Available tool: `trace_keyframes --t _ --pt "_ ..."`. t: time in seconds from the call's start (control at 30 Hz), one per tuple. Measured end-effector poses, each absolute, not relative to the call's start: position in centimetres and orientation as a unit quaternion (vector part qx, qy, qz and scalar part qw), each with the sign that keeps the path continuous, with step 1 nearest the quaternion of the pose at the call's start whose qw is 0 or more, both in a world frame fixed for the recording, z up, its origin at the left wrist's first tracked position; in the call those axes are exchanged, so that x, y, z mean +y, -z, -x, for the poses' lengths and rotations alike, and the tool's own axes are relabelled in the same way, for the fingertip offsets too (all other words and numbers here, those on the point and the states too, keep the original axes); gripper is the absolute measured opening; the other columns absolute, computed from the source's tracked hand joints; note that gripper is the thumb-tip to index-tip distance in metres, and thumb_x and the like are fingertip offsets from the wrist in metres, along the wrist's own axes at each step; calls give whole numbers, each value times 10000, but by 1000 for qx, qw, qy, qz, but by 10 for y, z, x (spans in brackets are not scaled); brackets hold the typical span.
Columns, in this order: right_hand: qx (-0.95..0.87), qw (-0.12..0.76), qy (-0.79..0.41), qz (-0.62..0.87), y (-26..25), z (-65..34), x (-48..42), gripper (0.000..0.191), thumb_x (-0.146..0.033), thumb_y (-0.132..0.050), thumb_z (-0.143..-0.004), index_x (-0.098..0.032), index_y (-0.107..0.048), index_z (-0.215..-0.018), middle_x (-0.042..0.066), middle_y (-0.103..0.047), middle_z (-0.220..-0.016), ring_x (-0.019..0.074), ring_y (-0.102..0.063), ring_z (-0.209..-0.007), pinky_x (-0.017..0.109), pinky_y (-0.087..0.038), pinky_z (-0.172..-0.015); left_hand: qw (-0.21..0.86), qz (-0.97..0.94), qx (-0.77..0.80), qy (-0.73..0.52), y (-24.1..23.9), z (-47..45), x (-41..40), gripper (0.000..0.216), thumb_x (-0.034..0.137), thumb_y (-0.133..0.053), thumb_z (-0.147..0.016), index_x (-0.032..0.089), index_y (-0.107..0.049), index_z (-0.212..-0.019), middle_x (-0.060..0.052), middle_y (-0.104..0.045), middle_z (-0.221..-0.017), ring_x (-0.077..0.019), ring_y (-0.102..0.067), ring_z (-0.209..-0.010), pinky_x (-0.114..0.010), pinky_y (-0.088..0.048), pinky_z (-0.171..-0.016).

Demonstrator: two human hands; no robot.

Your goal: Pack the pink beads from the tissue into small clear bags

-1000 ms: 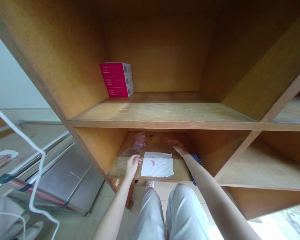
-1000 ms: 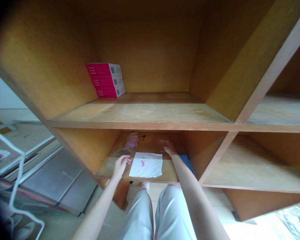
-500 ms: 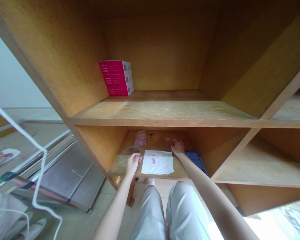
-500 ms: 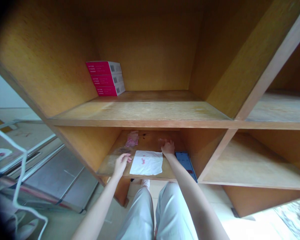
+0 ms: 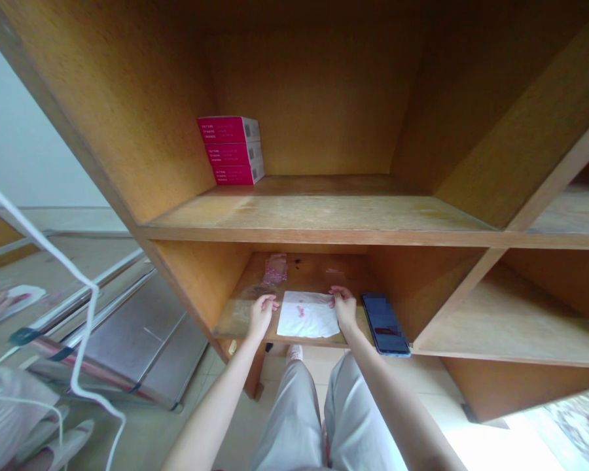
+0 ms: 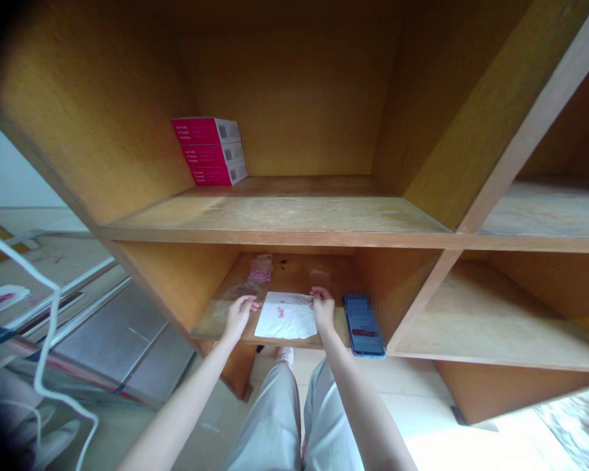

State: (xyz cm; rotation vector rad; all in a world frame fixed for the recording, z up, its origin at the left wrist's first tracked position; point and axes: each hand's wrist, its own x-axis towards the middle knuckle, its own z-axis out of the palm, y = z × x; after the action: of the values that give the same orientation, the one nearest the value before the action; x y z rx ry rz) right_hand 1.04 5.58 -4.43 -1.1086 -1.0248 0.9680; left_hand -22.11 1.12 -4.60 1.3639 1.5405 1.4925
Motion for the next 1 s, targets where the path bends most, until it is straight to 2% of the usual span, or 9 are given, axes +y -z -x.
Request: trace_keyframes --t 0.2,0.33,0.47,0.67,0.77,1.0 --pt "-440 641 -410 478 44 -14 52 183 -260 -444 -672 -155 -547 -780 17 -580 -647 97 -459 -429 218 -355 -426 174 -549 623 -530 37 224 33 211 203 -444 -730 162 -580 -886 -60 -641 -835 -163 -594 -783 -296 -446 -736" --pt "-430 644 -408 484 44 -16 51 194 -272 -430 -682 -152 -540 -787 18 -584 -643 94 -460 -425 217 -363 -429 78 -579 667 -463 23 227 61 235 196 -481 -720 170 -572 -936 -73 -627 -932 -174 -583 -835 -296 -431 -780" --pt "-435 641 -407 485 46 -17 52 200 -283 -426 -686 -157 -540 -793 22 -589 -654 96 -464 -429 215 -361 -425 78 -621 699 -345 13 229 89 292 237 -516 -725 157 -560 -1003 -106 -620 -989 -198 -576 -894 -288 -422 -777" --pt "-442 633 -399 495 47 -16 52 210 -302 -424 -689 -161 -538 -793 20 -588 -638 103 -467 -438 218 -358 -427 63 -641 734 -214 7 228 104 337 305 -508 -747 188 -547 -1061 -122 -628 -980 -232 -587 -881 -295 -422 -717" --pt "-441 636 -405 487 47 -16 53 204 -285 -426 -684 -157 -538 -796 18 -586 -639 102 -465 -439 219 -358 -431 33 -641 746 -176 6 228 104 306 305 -484 -761 171 -577 -1020 -135 -640 -928 -247 -590 -868 -306 -421 -713" --pt "-439 638 -407 484 49 -16 54 198 -270 -422 -676 -158 -541 -789 10 -578 -633 95 -450 -432 217 -353 -431 25 -646 749 -146 0 231 105 236 210 -419 -775 165 -650 -795 -134 -658 -818 -247 -605 -801 -321 -429 -686"
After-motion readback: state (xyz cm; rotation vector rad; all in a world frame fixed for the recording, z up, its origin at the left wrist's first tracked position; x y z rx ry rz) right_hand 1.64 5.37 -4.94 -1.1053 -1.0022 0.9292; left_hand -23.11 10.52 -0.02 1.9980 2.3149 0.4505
